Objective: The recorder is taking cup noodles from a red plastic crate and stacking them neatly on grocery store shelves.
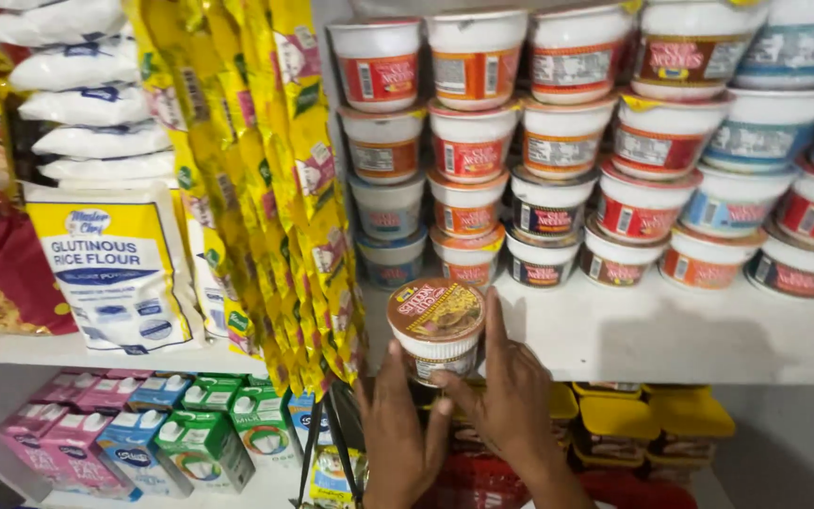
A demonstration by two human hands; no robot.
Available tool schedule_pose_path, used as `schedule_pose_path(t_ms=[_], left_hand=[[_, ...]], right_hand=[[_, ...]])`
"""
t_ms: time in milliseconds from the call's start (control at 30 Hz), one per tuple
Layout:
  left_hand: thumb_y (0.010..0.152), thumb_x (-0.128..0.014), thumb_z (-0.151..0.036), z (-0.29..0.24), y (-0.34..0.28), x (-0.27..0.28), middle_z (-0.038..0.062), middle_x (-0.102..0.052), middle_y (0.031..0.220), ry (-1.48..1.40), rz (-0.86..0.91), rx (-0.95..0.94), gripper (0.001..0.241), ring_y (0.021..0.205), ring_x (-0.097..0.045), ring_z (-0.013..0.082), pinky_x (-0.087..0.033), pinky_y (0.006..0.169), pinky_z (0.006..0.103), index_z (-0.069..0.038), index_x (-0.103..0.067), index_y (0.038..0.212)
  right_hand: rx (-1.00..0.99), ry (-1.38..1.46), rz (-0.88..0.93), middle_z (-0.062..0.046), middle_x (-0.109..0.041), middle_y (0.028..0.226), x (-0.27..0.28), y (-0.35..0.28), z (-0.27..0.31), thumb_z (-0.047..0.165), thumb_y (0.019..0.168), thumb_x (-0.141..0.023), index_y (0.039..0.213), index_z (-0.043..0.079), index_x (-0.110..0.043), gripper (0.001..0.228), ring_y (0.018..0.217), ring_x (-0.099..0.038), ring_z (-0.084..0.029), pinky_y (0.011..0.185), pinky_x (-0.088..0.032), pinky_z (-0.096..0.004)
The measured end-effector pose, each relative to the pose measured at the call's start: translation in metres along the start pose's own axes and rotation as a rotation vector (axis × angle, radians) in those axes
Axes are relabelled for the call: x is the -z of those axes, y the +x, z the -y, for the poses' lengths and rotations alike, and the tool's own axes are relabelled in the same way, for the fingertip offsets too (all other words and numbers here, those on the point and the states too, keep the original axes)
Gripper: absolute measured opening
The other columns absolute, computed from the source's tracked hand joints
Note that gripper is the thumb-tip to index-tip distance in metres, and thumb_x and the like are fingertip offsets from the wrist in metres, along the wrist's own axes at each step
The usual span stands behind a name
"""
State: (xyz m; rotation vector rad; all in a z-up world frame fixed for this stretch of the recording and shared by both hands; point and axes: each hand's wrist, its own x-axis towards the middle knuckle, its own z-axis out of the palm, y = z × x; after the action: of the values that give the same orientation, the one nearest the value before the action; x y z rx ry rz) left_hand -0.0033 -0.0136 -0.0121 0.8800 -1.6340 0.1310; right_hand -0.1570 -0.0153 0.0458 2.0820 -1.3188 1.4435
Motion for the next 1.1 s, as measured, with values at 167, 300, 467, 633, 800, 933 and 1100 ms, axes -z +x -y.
schedule_pose_path(t_ms=[167, 300, 467, 633, 800, 933, 1100], left_hand=[[0.098, -0.065, -0.036, -0.002, -0.003, -0.004, 0.03, -0.037, 0.158, 0.068, -0.032, -0.119, 0.086, 0.147, -0.04, 0.0472, -0.017, 0.121, 0.0649, -0.002, -0.018, 0.161], [0.089, -0.069, -0.038, -0.004, -0.004, -0.005, 0.03, -0.036, 0.155, 0.263, 0.027, -0.027, 0.087, 0.141, -0.039, 0.0444, -0.022, 0.109, 0.0657, -0.007, -0.026, 0.157], [0.087, -0.07, -0.034, 0.0, -0.005, -0.007, 0.025, -0.038, 0.154, 0.334, 0.032, 0.018, 0.083, 0.138, -0.043, 0.0372, -0.024, 0.105, 0.0633, -0.008, -0.031, 0.155], [0.087, -0.067, -0.022, 0.003, -0.004, -0.005, 0.02, -0.041, 0.16, 0.23, -0.014, -0.03, 0.08, 0.14, -0.048, 0.031, -0.026, 0.109, 0.0557, -0.006, -0.031, 0.156], [0.084, -0.069, -0.021, 0.006, -0.005, -0.007, 0.019, -0.041, 0.159, 0.236, -0.026, -0.066, 0.079, 0.14, -0.048, 0.0322, -0.028, 0.108, 0.0525, -0.007, -0.034, 0.154], [0.084, -0.07, -0.025, 0.011, -0.007, -0.011, 0.02, -0.043, 0.156, 0.238, -0.056, -0.08, 0.077, 0.138, -0.048, 0.0329, -0.029, 0.106, 0.0527, -0.007, -0.037, 0.151], [0.086, -0.069, -0.025, 0.011, -0.009, -0.011, 0.02, -0.045, 0.155, 0.257, -0.047, -0.06, 0.075, 0.138, -0.048, 0.0314, -0.03, 0.106, 0.0528, -0.005, -0.038, 0.151]], right_hand=[[-0.04, -0.068, 0.019, -0.02, -0.076, 0.098, -0.004, 0.004, 0.006, 0.056, 0.089, -0.064, 0.157, -0.004, -0.03, 0.097, 0.08, -0.075, -0.033, 0.07, -0.057, -0.043], [-0.05, -0.155, -0.024, -0.014, -0.075, 0.091, -0.006, 0.007, 0.012, 0.042, 0.091, -0.069, 0.137, 0.002, -0.06, 0.062, 0.08, -0.073, -0.03, 0.074, -0.057, -0.042], [0.028, -0.199, -0.072, -0.01, -0.075, 0.099, -0.005, 0.013, 0.021, 0.032, 0.094, -0.07, 0.122, 0.002, -0.072, 0.041, 0.087, -0.072, -0.029, 0.078, -0.055, -0.039], [0.016, -0.375, 0.041, -0.009, -0.072, 0.104, -0.008, 0.017, 0.024, 0.034, 0.089, -0.068, 0.123, 0.004, -0.07, 0.046, 0.091, -0.064, -0.027, 0.076, -0.051, -0.042], [0.009, -0.381, 0.138, -0.009, -0.069, 0.108, -0.006, 0.024, 0.023, 0.034, 0.087, -0.067, 0.127, 0.007, -0.069, 0.049, 0.096, -0.061, -0.027, 0.078, -0.047, -0.044], [-0.036, -0.385, 0.213, -0.008, -0.069, 0.107, -0.006, 0.024, 0.023, 0.036, 0.088, -0.066, 0.125, 0.013, -0.069, 0.044, 0.1, -0.06, -0.026, 0.081, -0.047, -0.044], [-0.037, -0.326, 0.164, -0.01, -0.071, 0.114, -0.013, 0.021, 0.016, 0.038, 0.09, -0.065, 0.136, 0.004, -0.06, 0.057, 0.101, -0.06, -0.026, 0.081, -0.045, -0.044]])
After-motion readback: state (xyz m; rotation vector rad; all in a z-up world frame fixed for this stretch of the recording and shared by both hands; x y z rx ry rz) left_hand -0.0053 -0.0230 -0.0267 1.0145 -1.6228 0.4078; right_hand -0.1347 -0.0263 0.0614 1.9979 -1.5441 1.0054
